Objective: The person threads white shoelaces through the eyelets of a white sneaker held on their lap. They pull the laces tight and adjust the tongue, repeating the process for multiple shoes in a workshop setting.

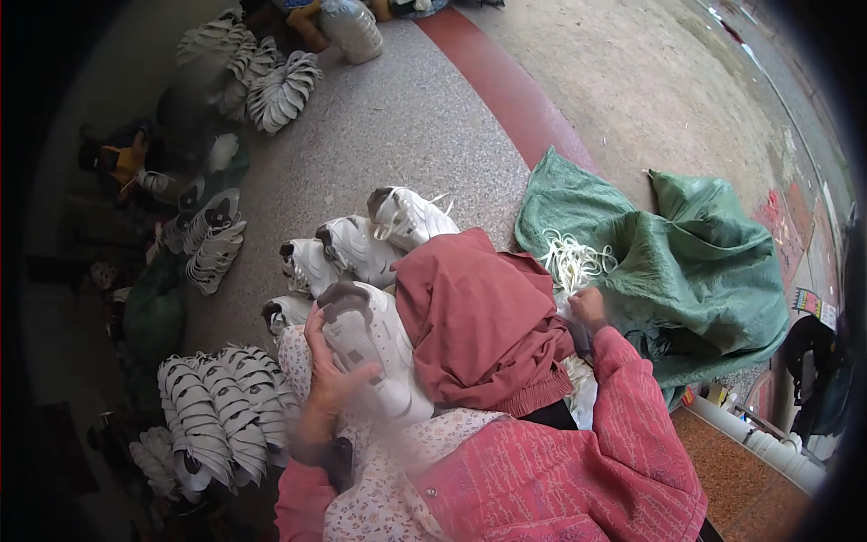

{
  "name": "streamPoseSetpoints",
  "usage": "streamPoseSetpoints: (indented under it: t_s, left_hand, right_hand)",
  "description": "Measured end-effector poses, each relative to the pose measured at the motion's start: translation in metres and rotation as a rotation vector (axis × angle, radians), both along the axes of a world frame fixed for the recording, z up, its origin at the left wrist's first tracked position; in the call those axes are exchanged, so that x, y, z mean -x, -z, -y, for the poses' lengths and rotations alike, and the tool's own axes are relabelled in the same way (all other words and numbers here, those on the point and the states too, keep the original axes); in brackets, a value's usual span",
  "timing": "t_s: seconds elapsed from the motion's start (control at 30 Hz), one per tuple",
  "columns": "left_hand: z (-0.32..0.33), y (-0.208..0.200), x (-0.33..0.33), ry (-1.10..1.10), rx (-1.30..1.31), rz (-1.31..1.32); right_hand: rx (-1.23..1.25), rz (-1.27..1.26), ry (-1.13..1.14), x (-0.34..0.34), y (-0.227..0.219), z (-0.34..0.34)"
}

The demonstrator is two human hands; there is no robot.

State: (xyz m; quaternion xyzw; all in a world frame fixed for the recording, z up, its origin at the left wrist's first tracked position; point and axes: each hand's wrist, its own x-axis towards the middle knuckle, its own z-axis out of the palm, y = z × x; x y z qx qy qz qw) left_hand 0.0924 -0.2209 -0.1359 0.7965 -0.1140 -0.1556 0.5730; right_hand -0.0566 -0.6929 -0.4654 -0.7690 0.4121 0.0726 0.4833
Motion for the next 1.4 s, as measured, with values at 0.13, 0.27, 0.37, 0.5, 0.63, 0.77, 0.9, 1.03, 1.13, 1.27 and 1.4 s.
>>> streamPoseSetpoints:
  t_s: [0.13, 0.27, 0.37, 0.5, 0.63, 0.77, 0.9, 1.03, 1.13, 1.27, 1.4]
  left_hand:
    - [-0.008, 0.006, -0.003, 0.021, -0.057, 0.044]
    - [-0.01, 0.008, -0.003, 0.031, -0.108, 0.117]
    - [-0.005, -0.002, -0.001, 0.053, -0.133, 0.146]
    - [-0.01, -0.001, 0.001, 0.056, -0.168, 0.199]
    - [-0.019, 0.014, -0.003, 0.074, -0.229, 0.277]
    - [-0.022, 0.004, -0.002, 0.117, -0.269, 0.305]
    - [-0.028, -0.045, 0.007, 0.088, -0.263, 0.582]
    - [-0.001, -0.121, 0.028, 0.241, 0.009, 0.539]
    - [0.018, -0.135, 0.038, 0.529, 0.229, 0.33]
    - [0.001, -0.142, 0.054, 0.397, 0.344, -0.321]
    - [-0.069, -0.143, 0.063, 0.384, 0.357, -0.473]
  right_hand:
    - [-0.375, 0.056, 0.163, 0.01, -0.024, 0.012]
    - [-0.42, 0.229, 0.066, -0.011, -0.088, 0.034]
    - [-0.487, 0.389, 0.089, -0.035, -0.153, 0.035]
    - [-0.317, 0.73, -0.004, -0.059, -0.302, 0.003]
    - [-0.038, 0.959, -0.114, -0.061, -0.409, -0.016]
    - [0.166, 1.213, 0.008, -0.061, -0.472, -0.045]
    - [0.818, 1.057, -0.238, -0.062, -0.497, -0.09]
    - [0.197, 0.847, -0.853, -0.06, -0.482, -0.17]
    - [-0.273, 0.781, -1.158, -0.064, -0.479, -0.224]
    - [-0.203, 0.826, -1.049, -0.078, -0.469, -0.242]
    - [-0.441, 0.748, -0.867, -0.09, -0.462, -0.23]
